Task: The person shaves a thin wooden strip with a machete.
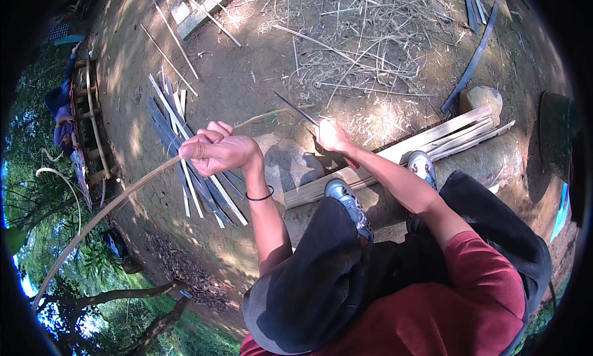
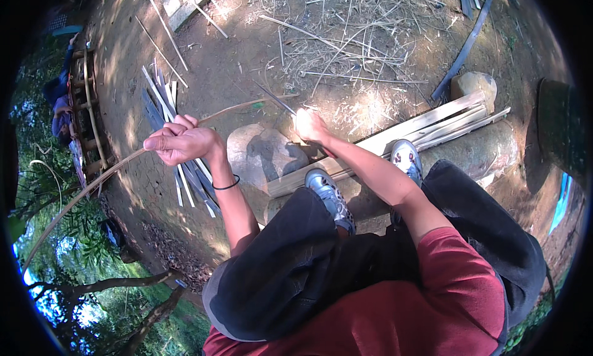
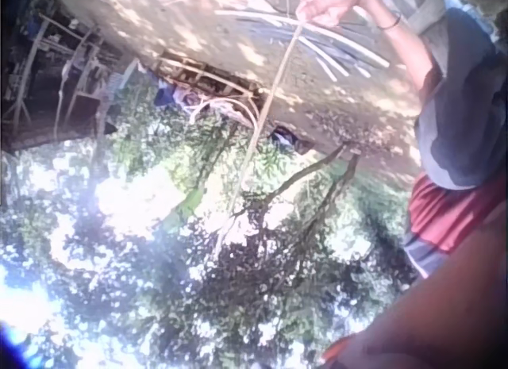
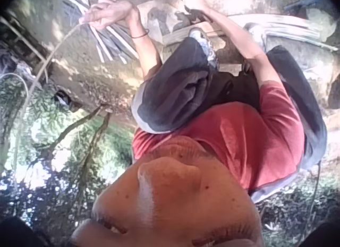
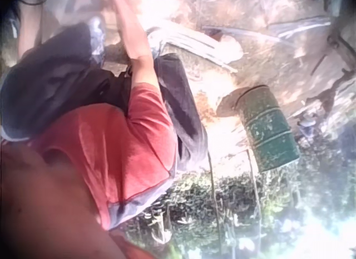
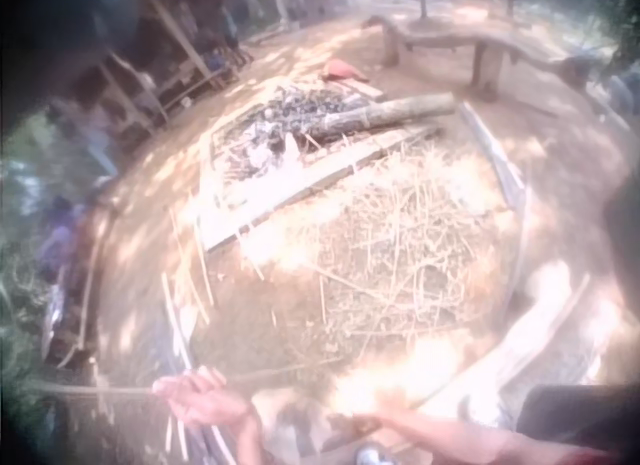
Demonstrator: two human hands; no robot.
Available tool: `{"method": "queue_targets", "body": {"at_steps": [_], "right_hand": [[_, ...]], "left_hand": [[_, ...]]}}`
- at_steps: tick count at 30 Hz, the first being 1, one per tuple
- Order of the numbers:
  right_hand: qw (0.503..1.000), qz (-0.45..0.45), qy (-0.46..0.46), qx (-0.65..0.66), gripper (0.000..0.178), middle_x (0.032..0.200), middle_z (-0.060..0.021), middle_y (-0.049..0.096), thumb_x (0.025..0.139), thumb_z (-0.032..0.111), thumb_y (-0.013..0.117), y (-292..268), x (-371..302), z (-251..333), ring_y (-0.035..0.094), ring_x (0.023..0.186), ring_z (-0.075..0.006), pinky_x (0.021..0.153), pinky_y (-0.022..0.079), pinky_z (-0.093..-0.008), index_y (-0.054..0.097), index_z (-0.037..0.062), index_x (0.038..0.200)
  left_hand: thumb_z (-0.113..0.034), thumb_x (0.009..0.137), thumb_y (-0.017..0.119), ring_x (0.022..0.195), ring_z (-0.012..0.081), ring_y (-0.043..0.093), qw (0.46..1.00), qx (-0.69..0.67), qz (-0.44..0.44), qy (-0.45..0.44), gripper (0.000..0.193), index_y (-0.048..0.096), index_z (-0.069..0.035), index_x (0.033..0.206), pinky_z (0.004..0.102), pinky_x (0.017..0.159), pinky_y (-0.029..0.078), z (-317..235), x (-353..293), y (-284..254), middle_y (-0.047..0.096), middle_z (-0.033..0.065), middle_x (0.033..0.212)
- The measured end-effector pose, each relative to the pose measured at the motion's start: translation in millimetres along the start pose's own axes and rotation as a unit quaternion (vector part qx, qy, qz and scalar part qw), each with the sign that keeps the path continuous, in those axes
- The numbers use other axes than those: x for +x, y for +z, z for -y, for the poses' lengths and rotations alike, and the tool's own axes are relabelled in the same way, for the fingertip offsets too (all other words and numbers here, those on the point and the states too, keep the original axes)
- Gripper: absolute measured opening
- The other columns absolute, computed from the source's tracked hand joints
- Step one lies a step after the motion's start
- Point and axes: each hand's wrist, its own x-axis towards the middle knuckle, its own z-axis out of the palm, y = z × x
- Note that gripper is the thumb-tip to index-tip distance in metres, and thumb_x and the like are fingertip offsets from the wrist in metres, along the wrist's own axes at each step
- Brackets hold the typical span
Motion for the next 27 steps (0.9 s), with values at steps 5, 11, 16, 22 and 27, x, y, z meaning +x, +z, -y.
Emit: {"method": "queue_targets", "body": {"at_steps": [5, 11, 16, 22, 27], "right_hand": [[0.958, 0.123, 0.161, 0.205, 0.024, 0.066, -0.0228, 0.061, 0.091, 0.021, 0.049, -42.3, 4.1, 58.5, 0.062, 0.057, -0.0394, 0.055, 0.051, -0.0466, 0.055, -0.0006, 0.081], [0.998, -0.033, 0.008, -0.054, 0.022, 0.077, -0.0228, 0.065, 0.089, 0.021, 0.051, -41.1, -43.3, 65.4, 0.065, 0.074, -0.0391, 0.063, 0.051, -0.0479, 0.052, 0.0017, 0.099], [0.987, 0.009, 0.068, -0.142, 0.025, 0.089, -0.0261, 0.063, 0.090, 0.016, 0.046, 13.3, -5.7, -37.7, 0.064, 0.084, -0.0405, 0.074, 0.052, -0.0484, 0.054, -0.0005, 0.106], [0.995, 0.067, 0.069, -0.031, 0.025, 0.087, -0.0302, 0.062, 0.088, 0.019, 0.048, -27.5, 2.4, -7.3, 0.062, 0.085, -0.0444, 0.074, 0.050, -0.0504, 0.056, -0.0046, 0.088], [0.993, 0.048, 0.084, 0.065, 0.030, 0.076, -0.0312, 0.061, 0.091, 0.023, 0.050, -45.7, -3.9, 10.5, 0.062, 0.075, -0.0463, 0.067, 0.048, -0.0526, 0.058, -0.0060, 0.087]], "left_hand": [[-0.041, 0.102, 0.037, 0.043, 0.0059, 0.013, 0.999, 0.017, -0.036, -0.022, 0.051, 0.018, -0.014, 0.063, 0.0229, 0.035, 0.015, -6.2, 5.4, -3.7, 0.015, -0.0047, 0.052], [-0.039, 0.103, 0.037, 0.043, 0.0058, 0.013, 0.999, 0.012, -0.010, -0.029, 0.051, 0.019, -0.013, 0.063, 0.0232, 0.035, 0.015, -3.2, -8.6, -1.3, 0.016, -0.0044, 0.052], [-0.039, 0.103, 0.037, 0.043, 0.0057, 0.012, 1.000, -0.010, 0.006, -0.024, 0.051, 0.018, -0.013, 0.064, 0.0235, 0.035, 0.014, -5.2, -17.3, 10.2, 0.015, -0.0046, 0.052], [-0.040, 0.102, 0.036, 0.043, 0.0061, 0.012, 0.999, 0.007, -0.019, -0.043, 0.050, 0.020, -0.013, 0.063, 0.0234, 0.035, 0.013, -6.8, -4.1, 6.1, 0.015, -0.0047, 0.052], [-0.043, 0.102, 0.037, 0.043, 0.0061, 0.012, 0.998, -0.025, 0.012, -0.055, 0.051, 0.020, -0.013, 0.063, 0.0232, 0.035, 0.012, -14.2, -12.4, 10.0, 0.016, -0.0049, 0.051]]}}
